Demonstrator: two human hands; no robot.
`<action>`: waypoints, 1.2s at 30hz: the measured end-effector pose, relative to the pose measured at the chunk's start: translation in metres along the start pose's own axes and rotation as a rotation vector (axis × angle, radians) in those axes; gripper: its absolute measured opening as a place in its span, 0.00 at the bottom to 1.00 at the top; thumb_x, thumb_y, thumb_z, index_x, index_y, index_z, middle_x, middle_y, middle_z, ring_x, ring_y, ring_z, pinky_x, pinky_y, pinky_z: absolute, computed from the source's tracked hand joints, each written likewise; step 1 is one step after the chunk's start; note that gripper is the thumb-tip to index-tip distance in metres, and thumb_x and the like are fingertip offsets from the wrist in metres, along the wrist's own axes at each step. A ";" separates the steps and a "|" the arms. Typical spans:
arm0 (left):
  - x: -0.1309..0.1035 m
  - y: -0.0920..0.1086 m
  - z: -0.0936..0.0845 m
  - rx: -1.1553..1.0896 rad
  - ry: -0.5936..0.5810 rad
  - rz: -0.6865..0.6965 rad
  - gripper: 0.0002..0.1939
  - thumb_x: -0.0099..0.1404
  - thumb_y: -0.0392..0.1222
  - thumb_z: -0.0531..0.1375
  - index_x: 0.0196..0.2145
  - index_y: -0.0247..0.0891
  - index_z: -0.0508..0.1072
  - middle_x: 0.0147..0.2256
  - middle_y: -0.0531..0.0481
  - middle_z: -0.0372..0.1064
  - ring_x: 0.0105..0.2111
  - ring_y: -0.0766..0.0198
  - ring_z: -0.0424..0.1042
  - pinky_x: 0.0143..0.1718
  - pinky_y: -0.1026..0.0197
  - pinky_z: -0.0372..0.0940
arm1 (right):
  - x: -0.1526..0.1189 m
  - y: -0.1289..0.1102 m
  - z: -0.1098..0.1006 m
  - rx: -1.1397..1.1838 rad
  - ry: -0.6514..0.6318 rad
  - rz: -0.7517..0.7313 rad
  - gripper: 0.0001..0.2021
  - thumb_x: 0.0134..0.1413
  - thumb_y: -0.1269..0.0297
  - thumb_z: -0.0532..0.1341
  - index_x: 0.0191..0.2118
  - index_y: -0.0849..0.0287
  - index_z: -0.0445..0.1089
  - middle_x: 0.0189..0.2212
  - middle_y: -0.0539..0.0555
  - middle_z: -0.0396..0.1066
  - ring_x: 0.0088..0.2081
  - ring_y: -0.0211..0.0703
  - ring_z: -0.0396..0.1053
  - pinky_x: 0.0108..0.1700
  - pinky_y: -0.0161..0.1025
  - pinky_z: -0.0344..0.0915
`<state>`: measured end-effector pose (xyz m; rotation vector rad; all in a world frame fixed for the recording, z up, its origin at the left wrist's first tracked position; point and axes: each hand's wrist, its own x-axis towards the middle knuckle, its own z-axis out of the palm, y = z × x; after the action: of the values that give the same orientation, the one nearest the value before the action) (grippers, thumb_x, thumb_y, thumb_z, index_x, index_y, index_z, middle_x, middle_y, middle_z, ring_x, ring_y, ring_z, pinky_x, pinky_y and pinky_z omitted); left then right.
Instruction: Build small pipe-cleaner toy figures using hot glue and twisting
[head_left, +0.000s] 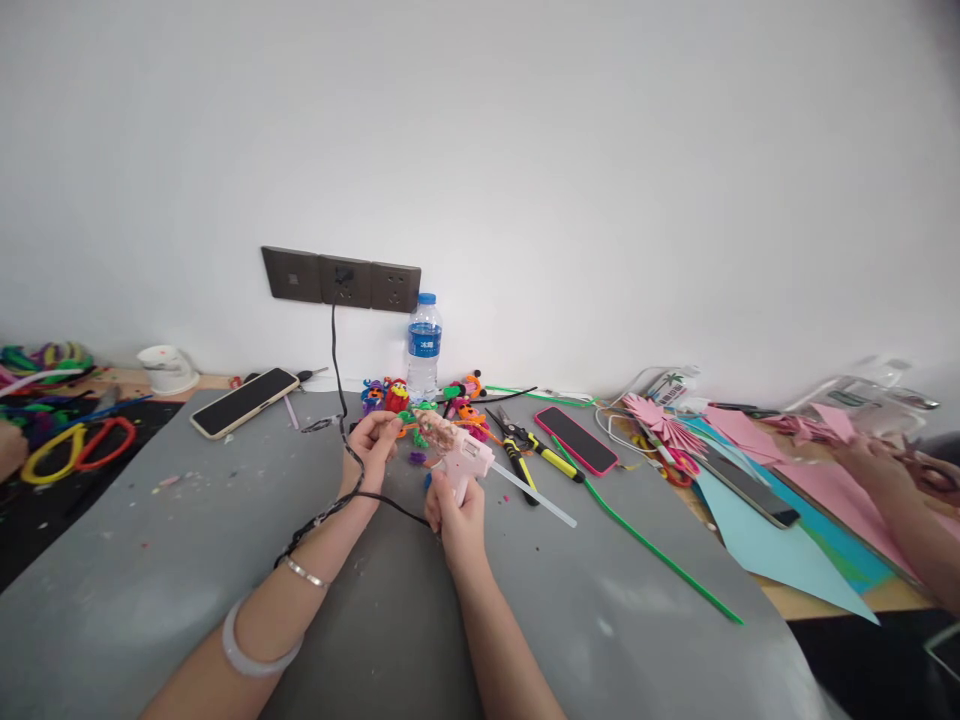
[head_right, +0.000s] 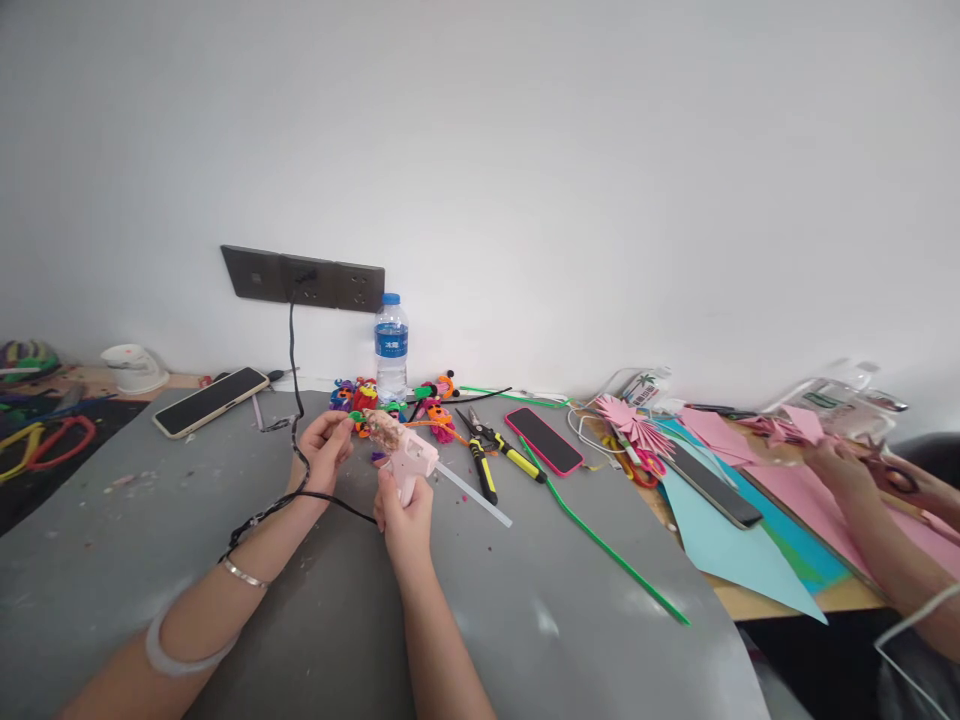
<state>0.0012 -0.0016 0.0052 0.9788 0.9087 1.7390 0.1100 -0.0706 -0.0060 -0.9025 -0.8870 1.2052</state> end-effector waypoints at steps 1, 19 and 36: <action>0.000 0.000 0.000 0.025 0.001 0.013 0.16 0.50 0.52 0.67 0.27 0.37 0.73 0.13 0.62 0.51 0.12 0.76 0.48 0.14 0.69 0.46 | 0.000 -0.001 0.000 -0.004 -0.002 0.001 0.24 0.47 0.43 0.63 0.34 0.63 0.66 0.09 0.38 0.50 0.11 0.27 0.44 0.13 0.29 0.44; 0.000 0.005 0.001 0.187 0.021 0.062 0.15 0.50 0.52 0.67 0.25 0.36 0.72 0.14 0.61 0.50 0.14 0.74 0.49 0.15 0.69 0.44 | 0.000 -0.004 0.001 -0.020 0.020 0.038 0.25 0.45 0.43 0.63 0.36 0.64 0.66 0.09 0.38 0.52 0.10 0.27 0.45 0.13 0.28 0.44; 0.000 0.004 -0.001 0.207 0.017 0.106 0.14 0.53 0.50 0.65 0.24 0.36 0.72 0.14 0.60 0.52 0.15 0.74 0.50 0.15 0.69 0.44 | 0.000 -0.002 -0.001 -0.038 -0.021 0.058 0.23 0.47 0.44 0.63 0.36 0.63 0.67 0.10 0.39 0.52 0.10 0.28 0.46 0.13 0.29 0.45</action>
<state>-0.0015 -0.0034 0.0081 1.1661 1.0811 1.7690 0.1115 -0.0712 -0.0050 -0.9532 -0.9089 1.2531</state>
